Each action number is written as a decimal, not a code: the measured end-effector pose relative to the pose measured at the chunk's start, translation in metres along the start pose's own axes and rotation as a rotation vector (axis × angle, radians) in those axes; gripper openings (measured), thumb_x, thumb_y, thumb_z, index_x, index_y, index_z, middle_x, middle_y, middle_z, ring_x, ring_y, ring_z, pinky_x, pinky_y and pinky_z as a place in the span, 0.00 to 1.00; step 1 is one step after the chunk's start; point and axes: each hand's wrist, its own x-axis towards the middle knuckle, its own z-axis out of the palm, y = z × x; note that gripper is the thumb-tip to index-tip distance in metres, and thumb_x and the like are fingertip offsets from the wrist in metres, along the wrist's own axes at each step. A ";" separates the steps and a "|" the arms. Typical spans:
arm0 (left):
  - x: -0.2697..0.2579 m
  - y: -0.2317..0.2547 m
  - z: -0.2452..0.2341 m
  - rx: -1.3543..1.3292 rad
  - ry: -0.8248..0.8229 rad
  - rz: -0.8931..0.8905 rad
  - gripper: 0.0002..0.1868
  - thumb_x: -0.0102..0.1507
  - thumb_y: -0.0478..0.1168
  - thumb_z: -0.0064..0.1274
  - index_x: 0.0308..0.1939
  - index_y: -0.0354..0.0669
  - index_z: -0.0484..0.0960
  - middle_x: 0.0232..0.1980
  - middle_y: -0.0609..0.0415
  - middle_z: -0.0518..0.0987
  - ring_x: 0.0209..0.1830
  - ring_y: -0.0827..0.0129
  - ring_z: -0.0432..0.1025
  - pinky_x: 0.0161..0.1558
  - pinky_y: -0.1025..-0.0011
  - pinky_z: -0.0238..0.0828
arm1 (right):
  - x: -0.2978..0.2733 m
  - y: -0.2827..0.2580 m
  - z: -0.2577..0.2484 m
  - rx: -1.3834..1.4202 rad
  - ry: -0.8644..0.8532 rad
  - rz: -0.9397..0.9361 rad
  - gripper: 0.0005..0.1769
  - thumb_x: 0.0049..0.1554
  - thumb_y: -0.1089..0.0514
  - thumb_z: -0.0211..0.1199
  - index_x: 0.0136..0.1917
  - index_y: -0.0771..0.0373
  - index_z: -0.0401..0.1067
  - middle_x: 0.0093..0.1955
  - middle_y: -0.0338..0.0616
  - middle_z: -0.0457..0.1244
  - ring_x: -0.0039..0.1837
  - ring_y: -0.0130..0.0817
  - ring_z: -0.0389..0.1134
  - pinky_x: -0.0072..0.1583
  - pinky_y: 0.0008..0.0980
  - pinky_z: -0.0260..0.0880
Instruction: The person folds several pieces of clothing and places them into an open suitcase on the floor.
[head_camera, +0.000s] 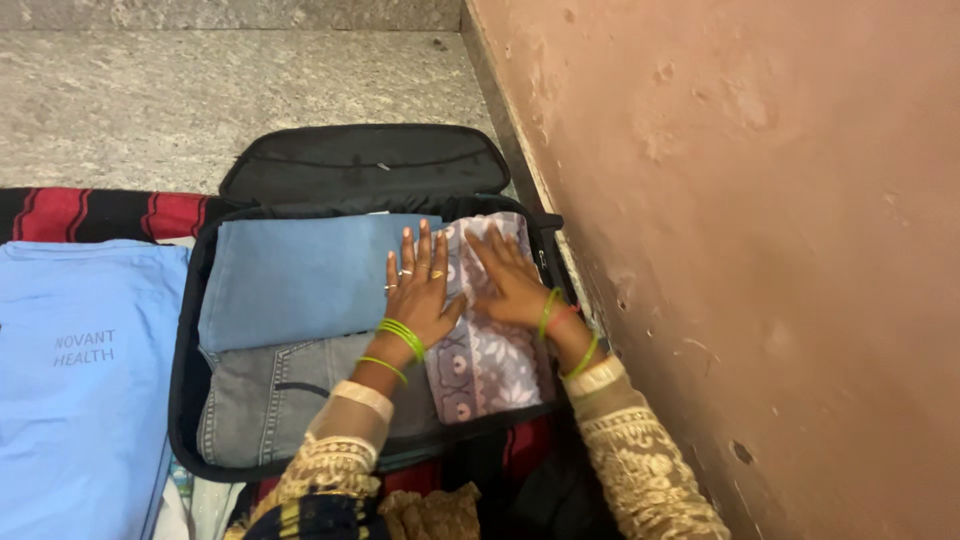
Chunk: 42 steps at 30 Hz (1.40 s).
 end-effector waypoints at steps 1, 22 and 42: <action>0.004 0.002 0.012 0.067 0.060 -0.049 0.52 0.60 0.53 0.56 0.81 0.43 0.47 0.85 0.36 0.39 0.84 0.37 0.31 0.75 0.38 0.29 | 0.014 0.002 0.006 0.053 0.074 -0.045 0.56 0.49 0.45 0.63 0.85 0.44 0.40 0.88 0.57 0.30 0.84 0.70 0.31 0.74 0.72 0.38; 0.026 0.008 0.088 0.063 0.114 -0.173 0.42 0.64 0.50 0.44 0.81 0.52 0.50 0.85 0.44 0.43 0.84 0.41 0.35 0.77 0.39 0.29 | 0.036 0.051 0.069 -0.442 0.180 0.096 0.35 0.63 0.42 0.46 0.81 0.47 0.51 0.85 0.55 0.39 0.83 0.64 0.38 0.74 0.64 0.41; 0.006 0.041 0.020 0.241 -0.712 -0.208 0.85 0.36 0.70 0.75 0.81 0.73 0.26 0.84 0.44 0.16 0.80 0.31 0.12 0.70 0.23 0.22 | -0.040 0.076 0.067 -0.360 -0.443 -0.029 0.80 0.45 0.25 0.71 0.81 0.67 0.19 0.79 0.85 0.16 0.80 0.78 0.13 0.77 0.63 0.26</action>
